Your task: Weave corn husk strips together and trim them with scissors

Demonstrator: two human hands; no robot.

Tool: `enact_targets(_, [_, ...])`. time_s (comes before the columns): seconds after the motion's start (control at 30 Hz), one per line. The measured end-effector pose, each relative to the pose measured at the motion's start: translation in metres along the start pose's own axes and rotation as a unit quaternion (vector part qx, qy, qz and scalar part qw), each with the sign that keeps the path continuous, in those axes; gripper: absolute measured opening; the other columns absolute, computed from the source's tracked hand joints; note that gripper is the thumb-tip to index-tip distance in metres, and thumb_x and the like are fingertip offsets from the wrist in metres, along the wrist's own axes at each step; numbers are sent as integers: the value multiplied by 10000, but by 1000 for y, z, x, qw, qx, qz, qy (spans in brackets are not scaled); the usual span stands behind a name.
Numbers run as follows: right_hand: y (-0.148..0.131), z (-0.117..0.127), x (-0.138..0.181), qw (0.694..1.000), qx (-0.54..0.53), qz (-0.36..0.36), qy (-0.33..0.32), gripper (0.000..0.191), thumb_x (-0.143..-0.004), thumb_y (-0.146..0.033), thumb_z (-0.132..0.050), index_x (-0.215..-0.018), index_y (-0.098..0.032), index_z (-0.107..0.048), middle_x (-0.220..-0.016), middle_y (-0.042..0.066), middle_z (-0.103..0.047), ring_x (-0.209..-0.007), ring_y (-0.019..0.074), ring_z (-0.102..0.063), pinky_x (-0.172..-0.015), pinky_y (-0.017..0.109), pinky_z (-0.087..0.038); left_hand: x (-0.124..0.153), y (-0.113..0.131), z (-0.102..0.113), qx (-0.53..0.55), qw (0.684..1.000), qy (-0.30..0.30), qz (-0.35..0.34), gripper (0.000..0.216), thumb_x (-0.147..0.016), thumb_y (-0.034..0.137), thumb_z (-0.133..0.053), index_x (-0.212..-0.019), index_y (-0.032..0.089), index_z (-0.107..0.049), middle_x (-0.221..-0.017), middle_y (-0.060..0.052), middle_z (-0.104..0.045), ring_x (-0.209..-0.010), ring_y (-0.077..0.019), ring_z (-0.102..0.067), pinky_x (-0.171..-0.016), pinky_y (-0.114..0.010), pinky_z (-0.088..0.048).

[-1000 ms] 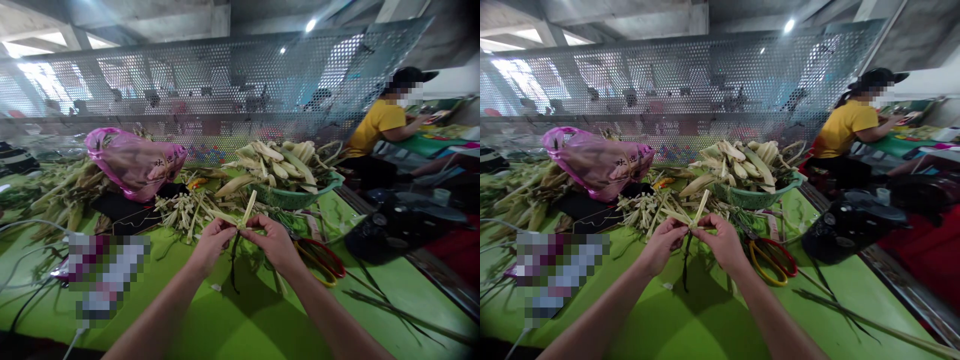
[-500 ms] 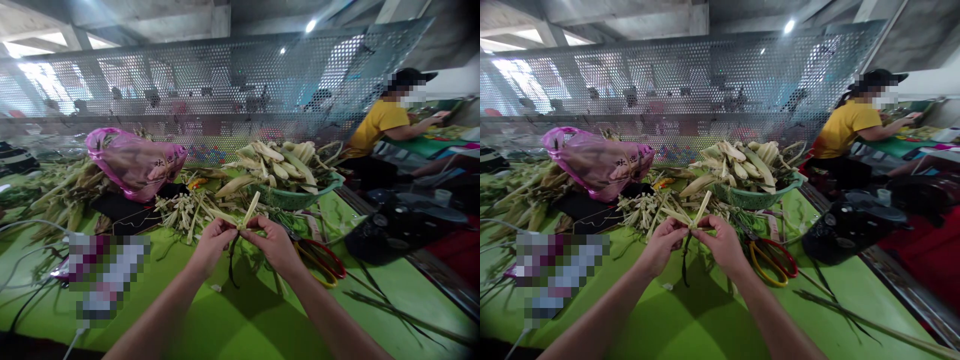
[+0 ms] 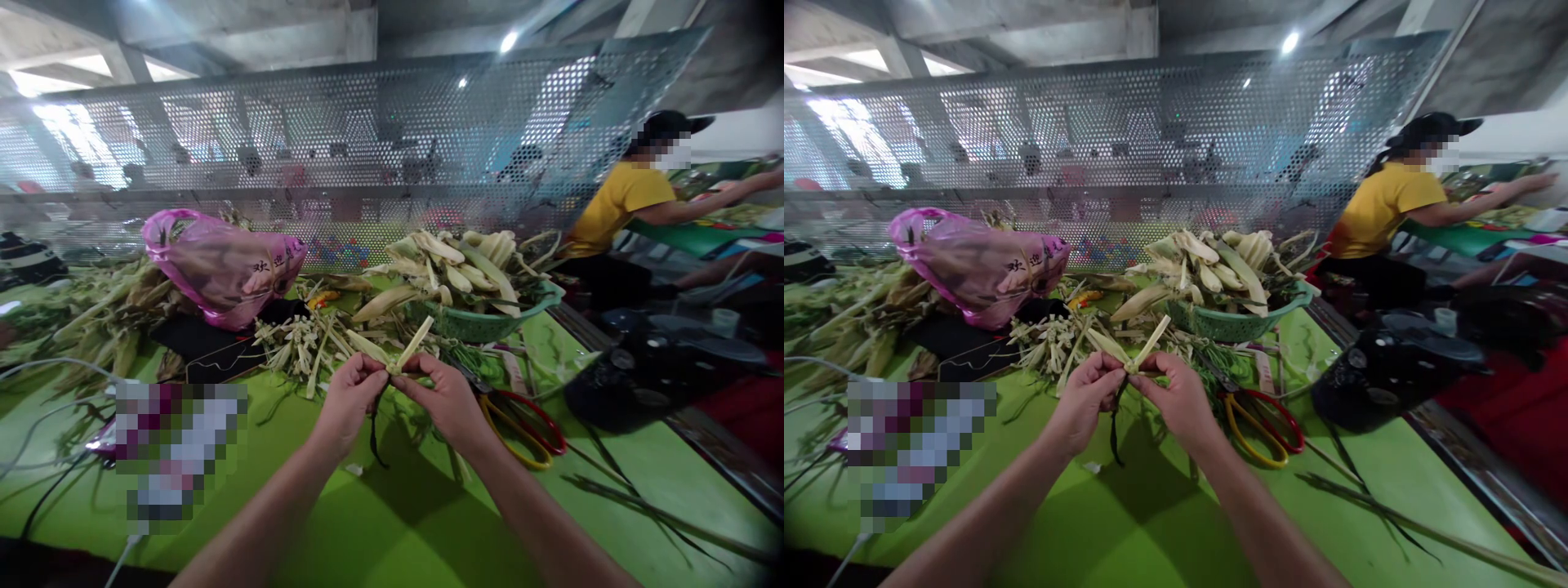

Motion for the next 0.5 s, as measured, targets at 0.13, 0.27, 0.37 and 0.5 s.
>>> enact_targets(0.13, [-1,0,0,1000,8,11,-4,185,-784,-371,-633,-808,-190,-662,-822,42,-665,-802,208,-588,-751,323,-457,-1,-2,0,1,1000,4,5,247,-710,346,-674,-728,171,-500,-539,83,-409,-430,-36,-279,-429,-190,-183])
enact_targets(0.27, [4,2,0,992,106,45,46,182,-782,-392,-641,-770,-210,-652,-783,44,-654,-781,219,-577,-727,331,-436,-3,-4,0,-63,997,15,-40,180,-744,312,-643,-748,168,-535,-599,51,-490,-505,-62,-387,-482,-197,-270])
enact_targets(0.37, [8,4,0,976,193,72,67,187,-800,-398,-631,-753,-218,-652,-765,48,-659,-787,232,-574,-734,342,-408,-3,-4,-1,-125,988,7,-93,114,-781,274,-598,-781,165,-565,-717,9,-566,-653,-101,-486,-593,-213,-351])
enact_targets(0.5, [11,2,0,972,216,62,63,217,-836,-413,-585,-772,-217,-652,-763,44,-663,-786,233,-578,-730,334,-391,-2,-2,-1,-130,986,-17,-100,71,-807,240,-554,-799,170,-564,-725,10,-556,-678,-111,-484,-626,-222,-357])
Point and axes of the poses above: each hand's wrist, its own x-axis away from the middle knuckle, its own z-axis out of the back of the hand, y = z × x, the point moved 1 cm from there along -x, towards the middle knuckle
